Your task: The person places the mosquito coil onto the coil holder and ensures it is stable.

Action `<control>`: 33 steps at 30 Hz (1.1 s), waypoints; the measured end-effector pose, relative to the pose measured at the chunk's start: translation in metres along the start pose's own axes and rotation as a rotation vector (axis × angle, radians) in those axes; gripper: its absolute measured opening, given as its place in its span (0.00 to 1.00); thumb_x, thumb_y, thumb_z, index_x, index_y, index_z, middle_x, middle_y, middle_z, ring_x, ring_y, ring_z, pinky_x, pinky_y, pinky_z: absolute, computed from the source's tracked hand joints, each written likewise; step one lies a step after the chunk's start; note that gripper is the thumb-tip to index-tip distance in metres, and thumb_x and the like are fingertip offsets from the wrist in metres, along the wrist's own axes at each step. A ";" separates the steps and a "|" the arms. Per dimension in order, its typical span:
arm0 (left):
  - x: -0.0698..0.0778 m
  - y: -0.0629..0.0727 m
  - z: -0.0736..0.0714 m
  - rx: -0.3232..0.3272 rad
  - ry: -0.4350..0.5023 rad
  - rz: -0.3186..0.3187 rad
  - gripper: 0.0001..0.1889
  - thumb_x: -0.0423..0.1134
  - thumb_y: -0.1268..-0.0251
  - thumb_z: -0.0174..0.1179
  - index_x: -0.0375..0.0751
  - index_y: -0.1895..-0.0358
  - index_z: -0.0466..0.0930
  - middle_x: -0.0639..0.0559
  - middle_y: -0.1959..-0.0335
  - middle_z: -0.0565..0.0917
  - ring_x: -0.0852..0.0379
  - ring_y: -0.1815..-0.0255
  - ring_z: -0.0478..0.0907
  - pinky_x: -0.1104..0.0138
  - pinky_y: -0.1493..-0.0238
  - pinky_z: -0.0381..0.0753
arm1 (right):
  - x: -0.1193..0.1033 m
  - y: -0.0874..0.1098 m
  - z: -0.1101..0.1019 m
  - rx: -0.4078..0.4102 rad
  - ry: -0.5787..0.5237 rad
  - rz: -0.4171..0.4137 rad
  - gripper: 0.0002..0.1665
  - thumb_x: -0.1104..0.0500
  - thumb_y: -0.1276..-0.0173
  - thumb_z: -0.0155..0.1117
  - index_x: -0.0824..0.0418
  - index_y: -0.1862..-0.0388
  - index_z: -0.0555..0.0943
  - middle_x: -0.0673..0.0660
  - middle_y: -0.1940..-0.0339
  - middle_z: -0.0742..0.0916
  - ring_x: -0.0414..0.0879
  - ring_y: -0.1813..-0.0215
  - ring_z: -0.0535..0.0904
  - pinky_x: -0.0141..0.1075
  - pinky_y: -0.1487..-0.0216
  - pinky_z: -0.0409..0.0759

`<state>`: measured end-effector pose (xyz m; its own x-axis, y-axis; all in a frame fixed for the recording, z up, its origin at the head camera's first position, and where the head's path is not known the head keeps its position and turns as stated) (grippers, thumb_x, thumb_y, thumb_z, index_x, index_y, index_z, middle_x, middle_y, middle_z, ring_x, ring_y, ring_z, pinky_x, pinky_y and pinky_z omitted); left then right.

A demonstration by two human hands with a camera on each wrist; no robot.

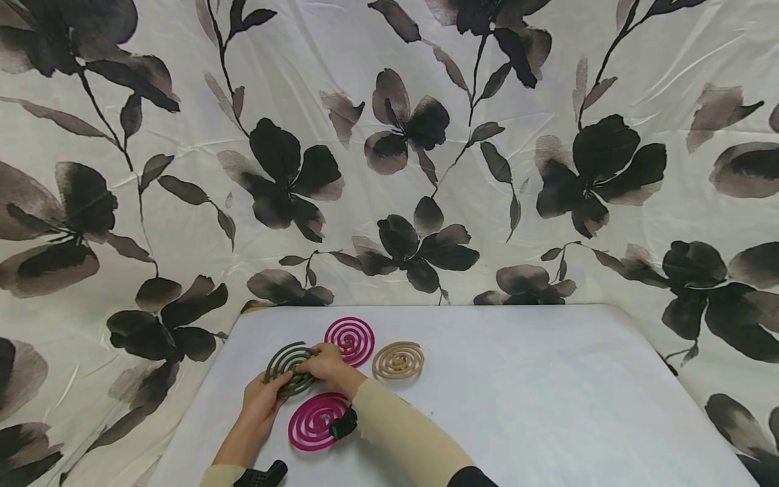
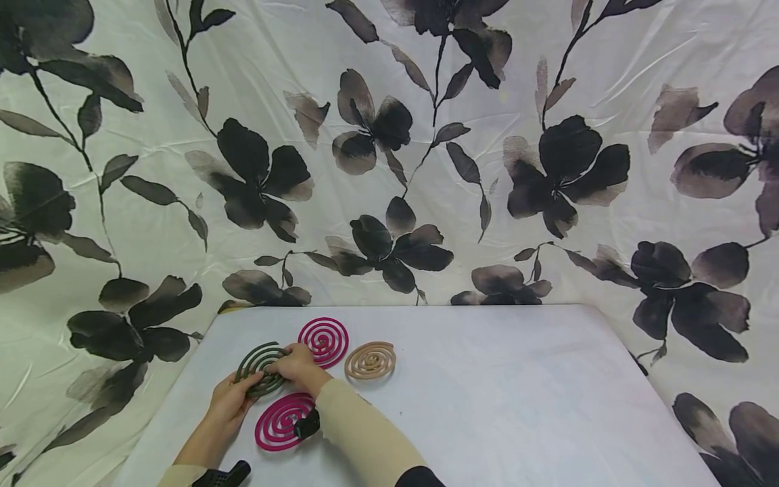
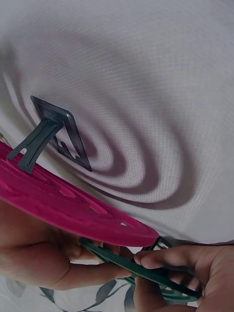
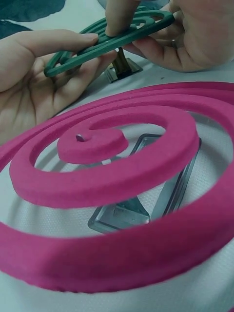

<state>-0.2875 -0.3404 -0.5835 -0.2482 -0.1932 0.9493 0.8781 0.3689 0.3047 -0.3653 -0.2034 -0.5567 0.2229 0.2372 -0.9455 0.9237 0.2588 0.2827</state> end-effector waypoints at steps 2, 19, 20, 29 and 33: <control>-0.001 0.000 0.000 0.002 -0.004 -0.003 0.29 0.38 0.33 0.62 0.30 0.35 0.61 0.48 0.51 0.77 0.67 0.61 0.79 0.72 0.60 0.81 | 0.003 -0.004 0.001 -0.002 -0.001 -0.002 0.14 0.69 0.49 0.76 0.63 0.65 0.79 0.55 0.68 0.80 0.45 0.66 0.79 0.37 0.64 0.83; 0.001 -0.005 -0.001 -0.002 -0.020 -0.004 0.29 0.37 0.34 0.63 0.27 0.36 0.61 0.45 0.51 0.78 0.64 0.61 0.80 0.70 0.58 0.83 | 0.003 -0.006 0.002 -0.002 0.019 0.033 0.15 0.69 0.49 0.76 0.64 0.66 0.78 0.55 0.69 0.80 0.45 0.67 0.79 0.36 0.66 0.83; 0.001 -0.005 -0.001 -0.004 -0.017 -0.002 0.29 0.37 0.34 0.63 0.27 0.36 0.61 0.46 0.52 0.78 0.64 0.61 0.80 0.70 0.58 0.83 | 0.004 -0.005 0.002 0.002 0.017 0.031 0.15 0.69 0.49 0.76 0.64 0.66 0.78 0.55 0.69 0.80 0.45 0.67 0.79 0.37 0.66 0.83; 0.002 -0.004 0.001 -0.016 -0.033 0.005 0.29 0.37 0.33 0.62 0.27 0.36 0.61 0.51 0.57 0.80 0.65 0.62 0.80 0.71 0.61 0.83 | 0.000 -0.002 -0.002 0.010 0.043 0.012 0.17 0.67 0.46 0.76 0.63 0.61 0.78 0.54 0.66 0.79 0.45 0.64 0.79 0.38 0.62 0.83; 0.000 -0.003 -0.003 -0.009 -0.049 -0.009 0.33 0.39 0.34 0.63 0.28 0.33 0.58 0.48 0.54 0.79 0.65 0.61 0.80 0.70 0.60 0.83 | -0.002 0.002 -0.002 0.007 0.074 -0.005 0.20 0.66 0.46 0.76 0.64 0.56 0.78 0.56 0.64 0.79 0.47 0.63 0.78 0.39 0.60 0.83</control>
<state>-0.2892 -0.3443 -0.5845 -0.2754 -0.1511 0.9494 0.8795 0.3592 0.3123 -0.3649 -0.2013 -0.5541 0.1947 0.3041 -0.9325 0.9270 0.2537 0.2763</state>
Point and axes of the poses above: each hand's wrist, its own y-axis away from the middle knuckle, its own z-axis out of the palm, x = y × z, the point moved 8 cm from there along -y, towards the middle knuckle
